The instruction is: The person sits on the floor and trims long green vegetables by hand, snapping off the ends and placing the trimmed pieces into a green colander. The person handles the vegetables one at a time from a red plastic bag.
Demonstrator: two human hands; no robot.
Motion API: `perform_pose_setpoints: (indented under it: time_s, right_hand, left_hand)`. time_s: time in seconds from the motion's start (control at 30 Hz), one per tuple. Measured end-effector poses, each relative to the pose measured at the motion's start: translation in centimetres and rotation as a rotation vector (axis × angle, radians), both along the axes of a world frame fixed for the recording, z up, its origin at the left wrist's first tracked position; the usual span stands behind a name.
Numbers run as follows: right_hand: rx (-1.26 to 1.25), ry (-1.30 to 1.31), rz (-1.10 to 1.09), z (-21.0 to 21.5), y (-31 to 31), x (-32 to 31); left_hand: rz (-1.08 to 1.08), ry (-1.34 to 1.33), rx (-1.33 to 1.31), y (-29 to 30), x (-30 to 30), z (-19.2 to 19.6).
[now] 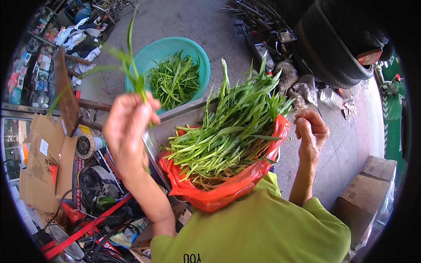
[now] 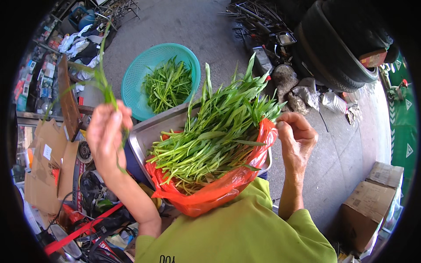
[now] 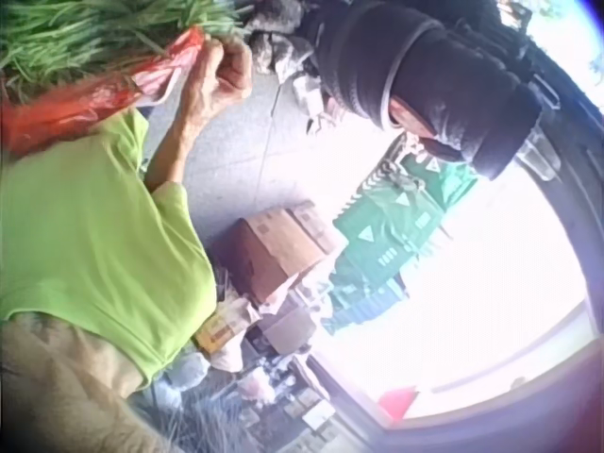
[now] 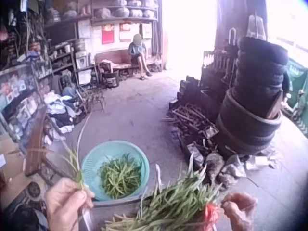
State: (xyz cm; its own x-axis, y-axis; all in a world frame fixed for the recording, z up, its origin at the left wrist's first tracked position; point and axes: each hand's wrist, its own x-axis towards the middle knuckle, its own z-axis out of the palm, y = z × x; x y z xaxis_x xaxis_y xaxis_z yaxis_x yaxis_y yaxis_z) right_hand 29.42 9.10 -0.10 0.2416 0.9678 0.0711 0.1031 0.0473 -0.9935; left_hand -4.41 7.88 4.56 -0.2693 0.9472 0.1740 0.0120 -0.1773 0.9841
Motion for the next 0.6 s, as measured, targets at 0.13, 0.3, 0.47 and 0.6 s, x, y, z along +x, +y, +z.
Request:
perform_pose_setpoints:
  time_s: [0.13,0.3,0.47,0.6]
  right_hand:
    - [-0.067,-0.425,-0.09,-1.4,-1.5,2.8]
    - [-0.334,-1.007,0.021,-2.8,-3.0,4.8]
    - [-0.443,-1.149,0.228,-4.6,-3.5,6.2]
    - [-0.419,-1.149,0.226,-4.1,-2.9,5.6]
  left_hand:
    - [0.368,1.001,-0.09,2.9,-3.5,-3.1]
    - [-0.023,0.711,-0.248,-0.1,1.7,-2.5]
    - [-0.38,1.018,-0.109,-2.9,4.6,-3.1]
    - [-0.319,1.165,-0.123,-3.7,5.1,-3.5]
